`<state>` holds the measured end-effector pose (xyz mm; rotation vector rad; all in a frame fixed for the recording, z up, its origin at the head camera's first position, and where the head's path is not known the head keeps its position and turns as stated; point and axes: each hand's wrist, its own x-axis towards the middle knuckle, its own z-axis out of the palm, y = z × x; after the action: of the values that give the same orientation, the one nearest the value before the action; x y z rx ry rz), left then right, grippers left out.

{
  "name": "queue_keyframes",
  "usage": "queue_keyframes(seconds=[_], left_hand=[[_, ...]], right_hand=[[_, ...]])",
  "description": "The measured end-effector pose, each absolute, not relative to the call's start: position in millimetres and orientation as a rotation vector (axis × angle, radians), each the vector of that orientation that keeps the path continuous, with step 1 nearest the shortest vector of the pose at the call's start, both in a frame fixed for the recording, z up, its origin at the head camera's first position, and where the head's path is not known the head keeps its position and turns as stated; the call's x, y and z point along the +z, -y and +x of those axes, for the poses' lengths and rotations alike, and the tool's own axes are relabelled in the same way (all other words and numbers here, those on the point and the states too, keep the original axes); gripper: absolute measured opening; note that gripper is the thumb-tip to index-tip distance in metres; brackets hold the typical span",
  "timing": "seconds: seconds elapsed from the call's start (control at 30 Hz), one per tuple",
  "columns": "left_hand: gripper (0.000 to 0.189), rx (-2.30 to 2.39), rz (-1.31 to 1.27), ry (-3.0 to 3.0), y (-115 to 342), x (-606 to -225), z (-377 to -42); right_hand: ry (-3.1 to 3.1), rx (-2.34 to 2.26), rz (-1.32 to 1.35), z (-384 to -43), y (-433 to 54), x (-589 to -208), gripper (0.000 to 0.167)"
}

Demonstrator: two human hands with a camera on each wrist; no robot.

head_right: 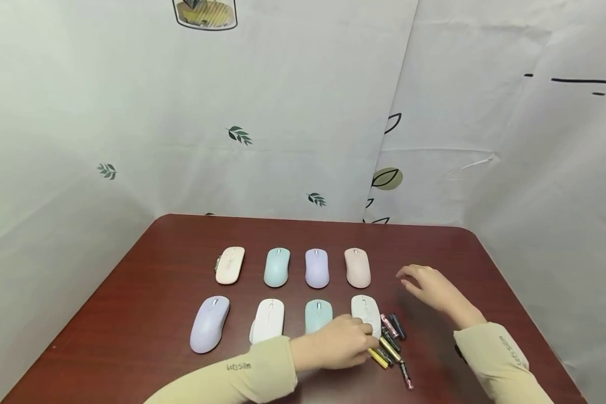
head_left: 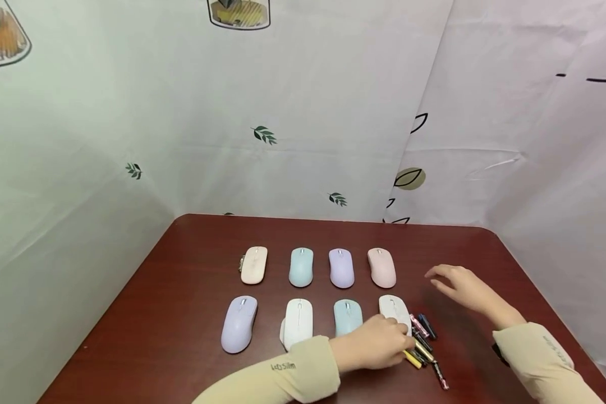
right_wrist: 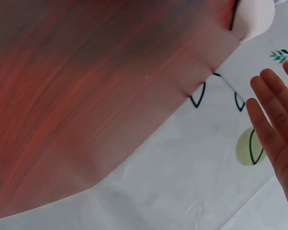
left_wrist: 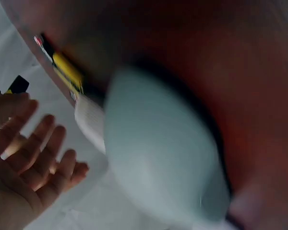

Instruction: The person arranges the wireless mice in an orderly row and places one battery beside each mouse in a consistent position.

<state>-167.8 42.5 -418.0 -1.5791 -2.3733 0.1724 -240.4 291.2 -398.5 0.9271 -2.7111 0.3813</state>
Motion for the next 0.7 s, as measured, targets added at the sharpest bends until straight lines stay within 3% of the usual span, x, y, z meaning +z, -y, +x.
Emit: queue_keyframes(seconds=[0.7], left_hand=[[0.01, 0.28, -1.615, 2.328, -62.9, -441.6, -156.3]], right_hand=[[2.726, 0.322, 0.863, -230.2, -306.6, -407.2, 0.016]])
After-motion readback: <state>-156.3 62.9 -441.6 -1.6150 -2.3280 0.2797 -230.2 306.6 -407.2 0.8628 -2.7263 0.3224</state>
